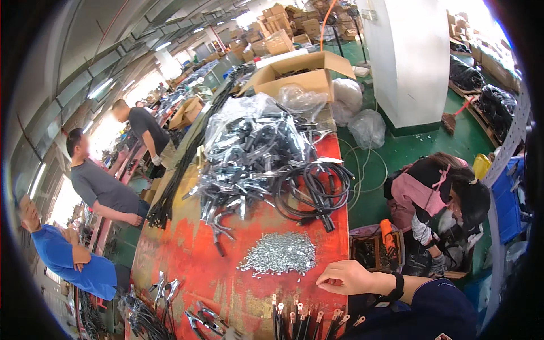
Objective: Assembling alligator clips and lugs onto heavy-duty electrical cables on a factory work table.
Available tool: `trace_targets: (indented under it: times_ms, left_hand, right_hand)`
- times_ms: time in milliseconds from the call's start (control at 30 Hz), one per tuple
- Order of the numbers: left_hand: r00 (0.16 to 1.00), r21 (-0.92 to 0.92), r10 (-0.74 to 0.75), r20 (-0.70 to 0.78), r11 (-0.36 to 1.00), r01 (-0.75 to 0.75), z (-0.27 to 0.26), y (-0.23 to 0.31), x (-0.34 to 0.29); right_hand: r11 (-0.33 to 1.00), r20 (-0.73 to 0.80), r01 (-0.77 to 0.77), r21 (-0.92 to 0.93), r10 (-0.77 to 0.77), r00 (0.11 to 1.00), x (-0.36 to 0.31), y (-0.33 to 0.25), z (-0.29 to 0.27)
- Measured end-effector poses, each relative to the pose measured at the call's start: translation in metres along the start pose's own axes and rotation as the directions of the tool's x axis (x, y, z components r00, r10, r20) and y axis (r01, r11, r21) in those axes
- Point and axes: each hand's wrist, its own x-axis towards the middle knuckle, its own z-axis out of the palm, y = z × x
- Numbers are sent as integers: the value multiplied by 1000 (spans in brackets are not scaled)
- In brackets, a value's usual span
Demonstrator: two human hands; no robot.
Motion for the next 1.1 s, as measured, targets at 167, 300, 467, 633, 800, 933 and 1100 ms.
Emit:
trace_targets:
  times_ms: [167, 300, 467, 633, 800, 933, 1100]
  left_hand:
    - [979, 250, 195, 59, 947, -203, 26, -11, 17]
    - [985, 249, 43, 166, 965, -84, 19, -28, 14]
    - [984, 341, -14, 180, 939, -49, 38, -65, 23]
    - [957, 332, -143, 251, 942, 53, 16, -27, 27]
    - [952, 314, -183, 247, 944, 100, 14, -23, 24]
    - [935, 414, 345, -77, 865, -285, 75, -146, 6]
    - [960, 265, -157, 231, 960, 93, 16, -26, 23]
  right_hand:
    - [996, -66, -33, -78, 28, 997, -21, 15, -7]
    - [1000, -127, 2, -23, -5, 992, -25, 10, -14]
    - [999, -180, -25, -30, 19, 983, -32, 8, -12]
    - [999, -165, 34, -5, -34, 986, -34, 8, 4]
    - [998, -150, 47, 33, -41, 988, -37, 7, 4]
    - [997, -148, 49, 57, -41, 988, -35, 11, 10]
    - [998, -131, 33, 50, -26, 991, -36, 10, 8]
